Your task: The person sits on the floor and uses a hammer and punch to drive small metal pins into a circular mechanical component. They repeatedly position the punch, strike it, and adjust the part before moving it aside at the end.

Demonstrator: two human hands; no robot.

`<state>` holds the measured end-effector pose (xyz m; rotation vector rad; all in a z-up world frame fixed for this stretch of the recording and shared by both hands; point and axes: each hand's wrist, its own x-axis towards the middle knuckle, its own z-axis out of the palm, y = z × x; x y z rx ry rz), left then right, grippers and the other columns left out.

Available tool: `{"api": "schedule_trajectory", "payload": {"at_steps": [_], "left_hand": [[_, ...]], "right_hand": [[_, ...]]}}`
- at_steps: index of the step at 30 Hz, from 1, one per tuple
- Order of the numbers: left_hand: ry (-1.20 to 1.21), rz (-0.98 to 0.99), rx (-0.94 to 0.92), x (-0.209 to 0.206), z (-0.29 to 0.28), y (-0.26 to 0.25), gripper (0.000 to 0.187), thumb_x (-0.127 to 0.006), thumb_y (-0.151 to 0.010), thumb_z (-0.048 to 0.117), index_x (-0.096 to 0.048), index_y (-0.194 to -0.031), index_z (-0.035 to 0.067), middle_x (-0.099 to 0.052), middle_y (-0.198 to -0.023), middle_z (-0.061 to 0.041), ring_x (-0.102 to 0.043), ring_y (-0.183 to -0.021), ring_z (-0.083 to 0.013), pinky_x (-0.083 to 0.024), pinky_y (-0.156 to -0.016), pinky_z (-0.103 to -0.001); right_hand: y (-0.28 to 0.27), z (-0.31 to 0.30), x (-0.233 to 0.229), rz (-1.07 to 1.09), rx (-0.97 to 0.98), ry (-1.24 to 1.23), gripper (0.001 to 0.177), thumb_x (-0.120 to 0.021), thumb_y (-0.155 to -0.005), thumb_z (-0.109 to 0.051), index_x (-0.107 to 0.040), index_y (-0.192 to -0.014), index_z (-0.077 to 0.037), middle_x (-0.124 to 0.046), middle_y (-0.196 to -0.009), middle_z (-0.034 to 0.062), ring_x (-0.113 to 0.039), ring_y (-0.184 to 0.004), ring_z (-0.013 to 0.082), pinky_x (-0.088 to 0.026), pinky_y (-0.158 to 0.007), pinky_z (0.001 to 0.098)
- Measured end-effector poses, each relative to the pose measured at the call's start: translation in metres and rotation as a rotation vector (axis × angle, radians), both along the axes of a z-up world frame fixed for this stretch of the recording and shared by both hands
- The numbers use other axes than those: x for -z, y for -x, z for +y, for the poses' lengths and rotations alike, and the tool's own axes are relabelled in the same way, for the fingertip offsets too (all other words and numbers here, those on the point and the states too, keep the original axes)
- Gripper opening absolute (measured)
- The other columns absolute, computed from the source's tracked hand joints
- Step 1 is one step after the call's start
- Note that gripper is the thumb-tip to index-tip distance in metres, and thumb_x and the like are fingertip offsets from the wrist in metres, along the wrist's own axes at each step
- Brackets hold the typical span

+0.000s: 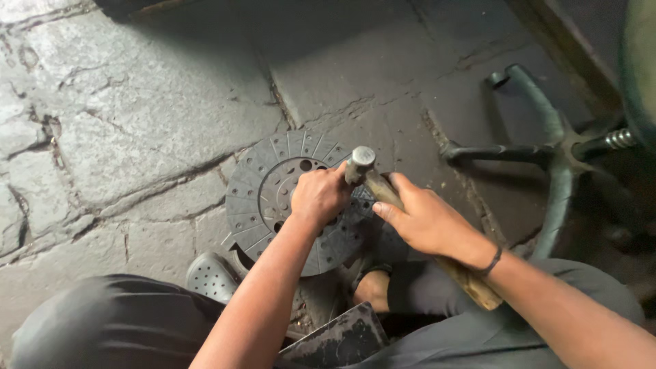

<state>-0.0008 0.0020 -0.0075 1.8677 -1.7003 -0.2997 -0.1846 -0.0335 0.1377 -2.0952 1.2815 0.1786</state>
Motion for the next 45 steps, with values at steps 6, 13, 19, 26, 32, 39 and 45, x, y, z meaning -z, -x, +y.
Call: {"api": "schedule_trajectory", "payload": {"at_steps": [6, 13, 19, 26, 32, 39, 45], "left_hand": [[0.068, 0.034, 0.008, -0.005, 0.003, 0.0, 0.029, -0.063, -0.096, 0.042, -0.059, -0.095, 0.014, -0.072, -0.072, -0.012, -0.07, -0.07, -0.037, -0.052, -0.061, -0.052], [0.059, 0.044, 0.028, -0.003, 0.0, -0.001, 0.029, -0.062, -0.097, 0.041, -0.058, -0.094, 0.012, -0.072, -0.074, -0.012, -0.07, -0.072, -0.0369, -0.052, -0.062, -0.052], [-0.019, 0.066, -0.006, -0.005, -0.004, -0.003, 0.024, -0.064, -0.093, 0.04, -0.062, -0.096, 0.016, -0.07, -0.069, -0.015, -0.068, -0.067, -0.0401, -0.051, -0.06, -0.054], [-0.003, 0.04, 0.013, -0.009, 0.004, 0.001, 0.029, -0.063, -0.095, 0.043, -0.06, -0.094, 0.014, -0.069, -0.068, -0.015, -0.069, -0.068, -0.0393, -0.052, -0.061, -0.053], [0.043, 0.051, 0.034, -0.008, 0.001, -0.003, 0.03, -0.061, -0.098, 0.042, -0.058, -0.094, 0.012, -0.069, -0.069, -0.014, -0.069, -0.069, -0.0376, -0.051, -0.062, -0.053], [0.06, 0.066, 0.043, -0.007, 0.001, -0.002, 0.022, -0.061, -0.095, 0.036, -0.059, -0.096, 0.014, -0.07, -0.072, -0.012, -0.07, -0.071, -0.0362, -0.051, -0.062, -0.052], [0.013, 0.044, 0.013, -0.013, 0.0, -0.001, 0.028, -0.063, -0.095, 0.041, -0.059, -0.093, 0.013, -0.071, -0.071, -0.013, -0.069, -0.07, -0.0377, -0.051, -0.061, -0.053]], "right_hand": [[-0.005, -0.007, -0.096, -0.666, 0.001, 0.132, 0.032, -0.055, -0.103, -0.027, -0.045, -0.124, -0.006, -0.059, -0.08, 0.0028, -0.059, -0.059, 0.0105, -0.054, -0.047, 0.0289], [0.026, -0.001, -0.065, -0.841, -0.256, 0.751, 0.018, -0.043, -0.118, -0.026, -0.052, -0.109, -0.013, -0.059, -0.083, 0.0083, -0.061, -0.068, 0.0209, -0.055, -0.075, 0.0397], [-0.009, 0.008, 0.001, -0.003, 0.113, -0.003, 0.043, -0.061, -0.097, -0.039, -0.049, -0.114, -0.001, -0.064, -0.065, 0.0169, -0.068, -0.06, 0.0318, -0.056, -0.057, 0.047], [0.006, -0.008, -0.077, -0.559, 0.129, 0.003, 0.033, -0.059, -0.1, -0.032, -0.048, -0.118, -0.006, -0.063, -0.077, 0.0055, -0.062, -0.058, 0.0151, -0.054, -0.047, 0.0298], [0.01, -0.008, -0.067, -1.05, -0.2, 0.712, 0.035, -0.045, -0.112, -0.034, -0.047, -0.119, -0.001, -0.06, -0.096, 0.0049, -0.062, -0.075, 0.0168, -0.059, -0.069, 0.0289], [-0.006, 0.008, 0.024, -0.087, 0.159, 0.046, 0.036, -0.062, -0.097, -0.038, -0.053, -0.108, -0.004, -0.063, -0.077, 0.0145, -0.066, -0.067, 0.0341, -0.052, -0.06, 0.0473], [0.01, -0.011, -0.061, -0.434, 0.252, -0.198, 0.037, -0.056, -0.102, -0.035, -0.058, -0.091, 0.001, -0.063, -0.066, 0.0091, -0.061, -0.049, 0.0166, -0.052, -0.041, 0.033]]}}
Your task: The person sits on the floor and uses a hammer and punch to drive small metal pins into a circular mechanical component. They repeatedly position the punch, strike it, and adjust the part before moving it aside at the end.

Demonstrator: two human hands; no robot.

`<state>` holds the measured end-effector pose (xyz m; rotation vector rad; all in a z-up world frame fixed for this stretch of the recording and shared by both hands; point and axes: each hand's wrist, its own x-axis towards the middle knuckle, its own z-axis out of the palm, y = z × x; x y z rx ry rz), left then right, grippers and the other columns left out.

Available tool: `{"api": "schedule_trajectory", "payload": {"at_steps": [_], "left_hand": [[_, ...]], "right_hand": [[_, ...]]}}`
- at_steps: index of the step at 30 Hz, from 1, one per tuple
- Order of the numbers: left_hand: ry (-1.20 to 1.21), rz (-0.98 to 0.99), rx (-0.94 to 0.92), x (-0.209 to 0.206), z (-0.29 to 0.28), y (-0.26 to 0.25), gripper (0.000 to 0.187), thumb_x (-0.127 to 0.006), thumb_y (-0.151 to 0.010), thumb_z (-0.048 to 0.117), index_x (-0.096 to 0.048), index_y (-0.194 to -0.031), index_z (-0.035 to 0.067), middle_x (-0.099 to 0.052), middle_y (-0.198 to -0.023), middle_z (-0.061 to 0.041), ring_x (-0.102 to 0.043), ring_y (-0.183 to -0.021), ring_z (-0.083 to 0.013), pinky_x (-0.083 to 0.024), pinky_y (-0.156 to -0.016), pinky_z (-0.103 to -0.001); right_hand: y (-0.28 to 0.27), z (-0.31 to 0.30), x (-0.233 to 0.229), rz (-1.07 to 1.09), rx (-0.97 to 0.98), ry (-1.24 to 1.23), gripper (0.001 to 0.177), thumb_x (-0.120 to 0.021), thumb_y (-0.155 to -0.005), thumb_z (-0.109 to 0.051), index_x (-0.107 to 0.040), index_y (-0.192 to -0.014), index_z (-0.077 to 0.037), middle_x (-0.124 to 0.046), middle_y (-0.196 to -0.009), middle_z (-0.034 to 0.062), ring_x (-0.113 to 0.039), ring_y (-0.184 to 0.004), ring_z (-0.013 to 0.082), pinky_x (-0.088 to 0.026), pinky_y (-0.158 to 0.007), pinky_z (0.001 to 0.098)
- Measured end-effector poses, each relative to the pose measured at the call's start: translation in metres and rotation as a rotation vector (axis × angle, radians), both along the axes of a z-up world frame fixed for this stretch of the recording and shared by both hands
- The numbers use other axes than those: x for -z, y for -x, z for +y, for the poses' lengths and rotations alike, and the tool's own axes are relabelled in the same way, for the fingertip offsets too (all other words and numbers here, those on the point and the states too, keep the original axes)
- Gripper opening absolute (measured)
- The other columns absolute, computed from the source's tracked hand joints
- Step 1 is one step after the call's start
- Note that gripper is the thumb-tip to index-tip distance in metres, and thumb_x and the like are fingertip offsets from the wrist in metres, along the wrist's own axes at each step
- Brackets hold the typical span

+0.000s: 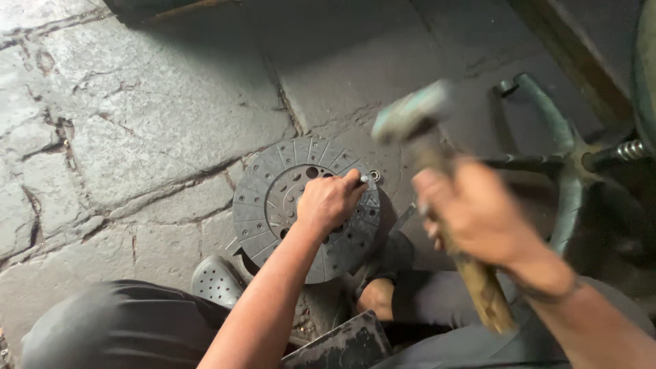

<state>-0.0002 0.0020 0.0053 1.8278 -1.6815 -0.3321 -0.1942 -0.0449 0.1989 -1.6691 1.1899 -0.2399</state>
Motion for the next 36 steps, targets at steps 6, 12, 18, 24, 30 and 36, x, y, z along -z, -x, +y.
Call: {"api": "schedule_trajectory", "payload": {"at_steps": [6, 12, 18, 24, 30, 36], "left_hand": [[0.015, 0.012, 0.018, 0.004, 0.0, 0.0, 0.03, -0.061, -0.097, 0.041, -0.058, -0.094, 0.012, -0.07, -0.071, -0.013, -0.07, -0.071, -0.0368, -0.052, -0.062, -0.052], [0.027, -0.012, 0.036, 0.013, -0.001, -0.002, 0.023, -0.062, -0.097, 0.035, -0.058, -0.094, 0.012, -0.069, -0.069, -0.014, -0.068, -0.067, -0.0378, -0.051, -0.06, -0.053], [0.022, -0.033, 0.031, 0.015, -0.001, -0.004, 0.024, -0.065, -0.094, 0.035, -0.058, -0.092, 0.012, -0.069, -0.07, -0.014, -0.069, -0.067, -0.0381, -0.05, -0.057, -0.054], [0.04, -0.038, 0.019, 0.009, 0.002, 0.0, 0.03, -0.064, -0.094, 0.039, -0.058, -0.093, 0.01, -0.07, -0.07, -0.014, -0.069, -0.07, -0.0384, -0.052, -0.062, -0.053], [-0.046, 0.079, -0.066, -0.001, 0.001, -0.002, 0.033, -0.063, -0.096, 0.039, -0.061, -0.088, 0.008, -0.07, -0.073, -0.019, -0.068, -0.073, -0.0416, -0.052, -0.066, -0.054], [0.093, 0.115, -0.008, -0.003, 0.006, -0.004, 0.03, -0.067, -0.096, 0.034, -0.063, -0.087, 0.006, -0.071, -0.084, -0.016, -0.068, -0.078, -0.0398, -0.053, -0.07, -0.051]], "right_hand": [[0.02, -0.011, -0.021, -0.544, -0.14, 0.955, 0.049, -0.033, -0.122, -0.047, -0.053, -0.112, -0.003, -0.056, -0.097, 0.0128, -0.063, -0.08, 0.0226, -0.057, -0.074, 0.0345], [-0.014, 0.018, 0.082, 0.515, -0.18, 0.425, 0.044, -0.065, -0.1, -0.043, -0.057, -0.107, -0.001, -0.064, -0.08, 0.0225, -0.069, -0.077, 0.0464, -0.052, -0.069, 0.0525], [-0.007, 0.0, 0.043, 0.354, -0.005, -0.013, 0.041, -0.061, -0.097, -0.038, -0.053, -0.098, 0.001, -0.06, -0.066, 0.008, -0.061, -0.052, 0.0194, -0.05, -0.047, 0.0361], [0.012, -0.012, 0.011, -0.309, 0.055, 0.172, 0.033, -0.061, -0.1, -0.033, -0.051, -0.113, -0.004, -0.059, -0.075, -0.0017, -0.06, -0.056, 0.01, -0.052, -0.05, 0.0271], [0.024, -0.073, 0.146, 0.124, 0.246, 0.407, 0.045, -0.072, -0.093, -0.04, -0.061, -0.109, 0.001, -0.073, -0.083, 0.0165, -0.072, -0.069, 0.0228, -0.057, -0.065, 0.0366], [0.087, -0.096, 0.282, 0.883, -0.004, 0.235, 0.051, -0.079, -0.084, -0.043, -0.071, -0.117, -0.005, -0.07, -0.118, 0.0237, -0.066, -0.115, 0.0429, -0.054, -0.096, 0.0502]]}}
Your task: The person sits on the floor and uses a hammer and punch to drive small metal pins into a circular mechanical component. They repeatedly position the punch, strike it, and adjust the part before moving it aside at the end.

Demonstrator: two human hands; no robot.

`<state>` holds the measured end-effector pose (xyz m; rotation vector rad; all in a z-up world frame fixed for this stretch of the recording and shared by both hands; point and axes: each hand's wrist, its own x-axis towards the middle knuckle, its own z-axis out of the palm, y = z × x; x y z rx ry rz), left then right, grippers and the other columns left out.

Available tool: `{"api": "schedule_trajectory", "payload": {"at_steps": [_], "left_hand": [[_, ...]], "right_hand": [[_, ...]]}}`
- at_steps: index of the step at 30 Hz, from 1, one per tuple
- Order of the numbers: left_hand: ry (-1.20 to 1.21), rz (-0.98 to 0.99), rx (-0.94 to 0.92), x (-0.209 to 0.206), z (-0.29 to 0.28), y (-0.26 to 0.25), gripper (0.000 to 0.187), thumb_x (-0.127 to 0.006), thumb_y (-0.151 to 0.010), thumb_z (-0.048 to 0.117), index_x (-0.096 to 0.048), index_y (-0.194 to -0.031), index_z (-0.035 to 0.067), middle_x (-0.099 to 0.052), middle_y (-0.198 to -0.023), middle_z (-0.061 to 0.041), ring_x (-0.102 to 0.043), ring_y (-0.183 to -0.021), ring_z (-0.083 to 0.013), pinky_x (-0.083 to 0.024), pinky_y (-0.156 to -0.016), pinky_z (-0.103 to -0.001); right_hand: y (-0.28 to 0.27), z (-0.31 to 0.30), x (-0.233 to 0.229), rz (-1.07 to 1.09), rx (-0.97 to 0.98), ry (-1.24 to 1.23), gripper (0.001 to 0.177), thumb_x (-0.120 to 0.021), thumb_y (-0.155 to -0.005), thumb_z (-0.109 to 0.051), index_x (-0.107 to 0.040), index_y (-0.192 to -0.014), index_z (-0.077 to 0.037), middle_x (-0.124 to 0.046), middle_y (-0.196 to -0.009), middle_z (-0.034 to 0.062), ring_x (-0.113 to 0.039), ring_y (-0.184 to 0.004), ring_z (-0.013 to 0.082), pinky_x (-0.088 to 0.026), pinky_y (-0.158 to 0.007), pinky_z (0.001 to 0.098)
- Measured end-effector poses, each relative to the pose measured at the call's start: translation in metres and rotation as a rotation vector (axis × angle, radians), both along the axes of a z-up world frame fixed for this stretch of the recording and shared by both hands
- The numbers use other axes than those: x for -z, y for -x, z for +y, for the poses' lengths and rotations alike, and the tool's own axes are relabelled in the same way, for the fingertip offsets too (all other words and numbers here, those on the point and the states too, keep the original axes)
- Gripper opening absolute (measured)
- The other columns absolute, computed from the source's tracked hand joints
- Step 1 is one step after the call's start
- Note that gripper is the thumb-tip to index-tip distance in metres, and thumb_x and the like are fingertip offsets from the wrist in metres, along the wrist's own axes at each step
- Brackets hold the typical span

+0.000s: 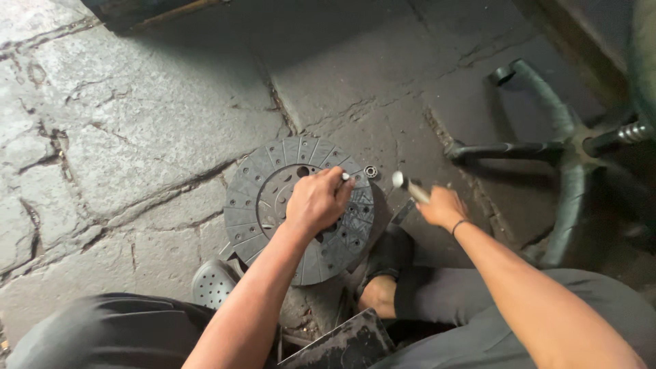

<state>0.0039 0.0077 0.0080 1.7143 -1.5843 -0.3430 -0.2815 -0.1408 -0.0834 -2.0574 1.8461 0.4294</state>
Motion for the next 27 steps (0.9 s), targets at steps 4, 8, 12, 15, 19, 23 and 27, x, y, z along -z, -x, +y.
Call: {"api": "schedule_trajectory", "payload": {"at_steps": [4, 8, 12, 15, 19, 23, 27], "left_hand": [[-0.002, 0.031, 0.026, -0.002, 0.002, 0.003, 0.025, -0.071, -0.091, 0.033, -0.075, -0.105, 0.013, -0.074, -0.089, -0.012, -0.07, -0.079, -0.0363, -0.054, -0.068, -0.047], [-0.133, 0.163, 0.019, -0.009, -0.002, -0.005, 0.03, -0.077, -0.084, 0.037, -0.079, -0.108, 0.02, -0.077, -0.094, -0.009, -0.073, -0.08, -0.0295, -0.056, -0.07, -0.04], [-0.327, 0.339, 0.041, -0.016, -0.011, -0.015, 0.031, -0.078, -0.081, 0.037, -0.08, -0.108, 0.024, -0.079, -0.092, -0.008, -0.077, -0.082, -0.0224, -0.058, -0.074, -0.035], [-0.367, 0.368, 0.042, -0.015, -0.011, -0.013, 0.032, -0.079, -0.078, 0.032, -0.079, -0.109, 0.023, -0.08, -0.091, -0.008, -0.078, -0.083, -0.0212, -0.058, -0.074, -0.035], [-0.356, 0.256, 0.039, 0.002, -0.013, -0.015, 0.03, -0.072, -0.085, 0.019, -0.078, -0.114, 0.022, -0.079, -0.092, -0.011, -0.074, -0.086, -0.0243, -0.056, -0.077, -0.036], [-0.19, 0.57, -0.074, 0.028, -0.019, -0.019, 0.03, -0.061, -0.087, 0.002, -0.076, -0.112, 0.009, -0.078, -0.089, -0.01, -0.071, -0.08, -0.018, -0.056, -0.072, -0.032], [-0.076, 0.683, -0.291, 0.039, -0.017, -0.024, 0.032, -0.053, -0.083, -0.008, -0.073, -0.107, 0.003, -0.077, -0.084, -0.006, -0.071, -0.076, -0.0106, -0.057, -0.072, -0.026]], "right_hand": [[0.032, 0.019, 0.026, 0.239, -0.035, -0.141, 0.047, -0.077, -0.086, -0.034, -0.068, -0.126, -0.013, -0.07, -0.129, 0.0172, -0.066, -0.123, 0.0374, -0.053, -0.103, 0.0478], [0.034, 0.027, 0.046, 0.161, 0.037, -0.083, 0.052, -0.077, -0.086, -0.033, -0.061, -0.13, -0.011, -0.064, -0.134, 0.0162, -0.061, -0.125, 0.038, -0.051, -0.102, 0.0494], [-0.014, 0.015, 0.023, -0.312, -0.166, 0.37, 0.048, -0.081, -0.082, -0.025, -0.064, -0.121, -0.002, -0.068, -0.117, 0.0236, -0.064, -0.109, 0.0438, -0.053, -0.092, 0.0492], [-0.071, 0.022, -0.047, -0.936, -0.129, 0.325, 0.029, -0.069, -0.089, -0.016, -0.068, -0.116, -0.007, -0.076, -0.097, 0.0117, -0.075, -0.087, 0.0251, -0.059, -0.08, 0.037], [-0.123, 0.054, -0.117, -1.015, -0.422, 0.043, 0.036, -0.069, -0.078, -0.009, -0.067, -0.113, -0.006, -0.074, -0.088, 0.0113, -0.072, -0.076, 0.023, -0.059, -0.069, 0.035], [-0.138, 0.067, -0.121, -1.06, -0.502, 0.286, 0.02, -0.072, -0.093, -0.012, -0.068, -0.112, -0.004, -0.074, -0.099, 0.0131, -0.073, -0.092, 0.0252, -0.057, -0.079, 0.0352], [-0.134, 0.069, -0.108, -1.052, -0.367, 0.239, 0.016, -0.071, -0.094, -0.012, -0.068, -0.109, -0.005, -0.074, -0.097, 0.0127, -0.074, -0.087, 0.0263, -0.057, -0.078, 0.0353]]}}
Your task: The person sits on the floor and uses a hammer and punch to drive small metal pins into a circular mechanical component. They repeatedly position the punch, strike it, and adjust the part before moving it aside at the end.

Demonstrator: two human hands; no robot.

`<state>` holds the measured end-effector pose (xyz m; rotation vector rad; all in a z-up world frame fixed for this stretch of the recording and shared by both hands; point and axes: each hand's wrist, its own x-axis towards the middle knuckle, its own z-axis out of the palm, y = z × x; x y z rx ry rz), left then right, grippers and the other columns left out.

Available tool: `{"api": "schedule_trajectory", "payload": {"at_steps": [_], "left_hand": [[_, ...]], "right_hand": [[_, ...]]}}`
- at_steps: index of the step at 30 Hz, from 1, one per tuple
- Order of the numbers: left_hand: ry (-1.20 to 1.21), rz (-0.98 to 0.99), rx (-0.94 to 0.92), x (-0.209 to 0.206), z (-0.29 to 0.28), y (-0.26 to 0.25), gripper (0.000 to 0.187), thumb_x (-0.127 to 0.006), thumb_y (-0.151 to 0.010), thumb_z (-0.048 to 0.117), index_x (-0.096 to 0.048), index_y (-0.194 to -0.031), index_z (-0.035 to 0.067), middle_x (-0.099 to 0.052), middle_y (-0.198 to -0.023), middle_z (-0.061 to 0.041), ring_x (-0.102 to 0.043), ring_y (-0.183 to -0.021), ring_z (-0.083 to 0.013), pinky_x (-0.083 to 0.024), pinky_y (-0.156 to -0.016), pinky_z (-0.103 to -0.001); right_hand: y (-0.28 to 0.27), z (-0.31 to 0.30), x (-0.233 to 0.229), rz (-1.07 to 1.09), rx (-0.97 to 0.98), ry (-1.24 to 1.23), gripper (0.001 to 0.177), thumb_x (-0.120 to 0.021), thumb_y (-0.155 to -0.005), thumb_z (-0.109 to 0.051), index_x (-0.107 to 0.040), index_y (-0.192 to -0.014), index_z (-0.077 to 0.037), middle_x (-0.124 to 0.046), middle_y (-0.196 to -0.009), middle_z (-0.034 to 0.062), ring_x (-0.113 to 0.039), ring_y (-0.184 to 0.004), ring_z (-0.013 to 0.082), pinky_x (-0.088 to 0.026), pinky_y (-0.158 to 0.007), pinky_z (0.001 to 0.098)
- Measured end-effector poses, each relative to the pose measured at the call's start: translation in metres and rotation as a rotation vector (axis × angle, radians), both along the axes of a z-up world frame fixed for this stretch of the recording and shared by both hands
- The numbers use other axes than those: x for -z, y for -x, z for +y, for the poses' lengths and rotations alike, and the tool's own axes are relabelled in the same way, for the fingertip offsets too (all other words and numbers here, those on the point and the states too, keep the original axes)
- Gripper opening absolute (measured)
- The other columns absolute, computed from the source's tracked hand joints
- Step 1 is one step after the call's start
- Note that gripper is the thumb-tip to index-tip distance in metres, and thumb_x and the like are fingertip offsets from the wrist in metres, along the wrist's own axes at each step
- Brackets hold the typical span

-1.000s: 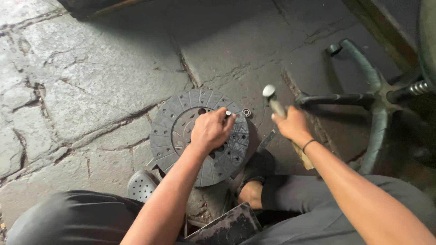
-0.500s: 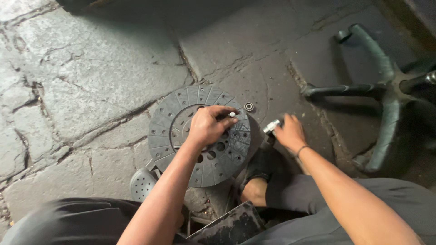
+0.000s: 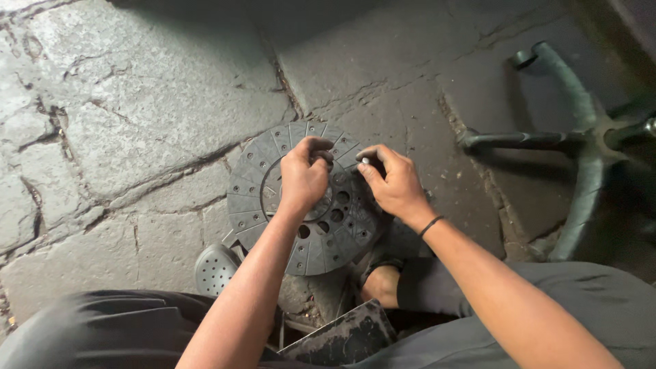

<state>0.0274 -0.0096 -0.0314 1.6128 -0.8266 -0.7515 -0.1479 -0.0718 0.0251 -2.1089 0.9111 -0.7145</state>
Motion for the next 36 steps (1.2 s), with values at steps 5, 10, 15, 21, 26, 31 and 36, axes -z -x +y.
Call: {"api": "schedule_trajectory", "payload": {"at_steps": [5, 10, 15, 21, 26, 31, 36], "left_hand": [[0.019, -0.036, -0.075, -0.007, 0.002, 0.007, 0.023, -0.058, -0.086, -0.002, -0.073, -0.102, 0.004, -0.076, -0.084, -0.01, -0.073, -0.076, -0.0155, -0.058, -0.072, -0.029], [0.057, -0.331, -0.074, -0.015, 0.005, 0.012, 0.021, -0.059, -0.083, -0.001, -0.075, -0.096, 0.005, -0.077, -0.09, -0.014, -0.075, -0.085, -0.0254, -0.057, -0.078, -0.033], [0.041, -0.193, -0.083, -0.021, 0.003, 0.009, 0.021, -0.058, -0.084, 0.0, -0.074, -0.097, 0.004, -0.078, -0.087, -0.012, -0.076, -0.079, -0.0208, -0.058, -0.075, -0.032], [-0.03, 0.138, -0.105, -0.009, -0.003, 0.002, 0.016, -0.062, -0.087, 0.001, -0.073, -0.099, 0.002, -0.075, -0.081, -0.008, -0.073, -0.069, -0.0146, -0.057, -0.064, -0.028], [0.11, 0.41, -0.195, 0.002, -0.001, -0.019, 0.011, -0.063, -0.09, 0.002, -0.07, -0.099, 0.0, -0.072, -0.084, -0.007, -0.07, -0.068, -0.0134, -0.058, -0.056, -0.031], [0.181, 0.132, -0.424, 0.004, 0.036, -0.078, 0.009, -0.064, -0.094, 0.005, -0.071, -0.1, 0.001, -0.072, -0.082, -0.006, -0.067, -0.068, -0.0121, -0.055, -0.06, -0.028], [-0.231, -0.249, -0.474, 0.006, 0.105, -0.128, 0.023, -0.061, -0.086, 0.007, -0.074, -0.105, 0.003, -0.078, -0.095, -0.012, -0.073, -0.084, -0.0181, -0.057, -0.077, -0.031]], "right_hand": [[-0.003, 0.014, -0.009, -0.001, -0.04, 0.231, 0.013, -0.069, -0.095, -0.009, -0.066, -0.106, -0.005, -0.071, -0.097, 0.013, -0.071, -0.089, 0.0288, -0.055, -0.078, 0.0375], [0.002, 0.021, -0.013, 0.009, -0.1, 0.438, 0.011, -0.067, -0.1, -0.011, -0.064, -0.11, -0.007, -0.068, -0.096, 0.0127, -0.068, -0.087, 0.0296, -0.055, -0.073, 0.0375], [0.022, -0.043, 0.028, -0.324, 0.388, -0.353, 0.013, -0.062, -0.108, -0.02, -0.06, -0.112, -0.008, -0.064, -0.091, 0.0023, -0.063, -0.075, 0.0136, -0.055, -0.061, 0.0271], [0.037, -0.048, 0.065, -0.097, 0.502, -0.836, 0.027, -0.06, -0.102, -0.034, -0.058, -0.107, -0.008, -0.064, -0.079, 0.0079, -0.061, -0.066, 0.023, -0.047, -0.052, 0.0345], [0.03, -0.014, 0.083, 0.377, 0.301, -0.106, 0.043, -0.078, -0.086, -0.041, -0.068, -0.104, -0.003, -0.073, -0.088, 0.0173, -0.071, -0.081, 0.0315, -0.055, -0.072, 0.0425], [0.035, -0.021, 0.094, 0.375, 0.242, -0.143, 0.045, -0.08, -0.087, -0.038, -0.068, -0.108, 0.0, -0.074, -0.093, 0.0199, -0.072, -0.086, 0.031, -0.055, -0.079, 0.0418], [0.032, -0.035, 0.097, 0.262, 0.164, -0.289, 0.044, -0.08, -0.087, -0.027, -0.064, -0.116, 0.001, -0.074, -0.096, 0.0132, -0.07, -0.085, 0.0206, -0.055, -0.076, 0.0365]]}}
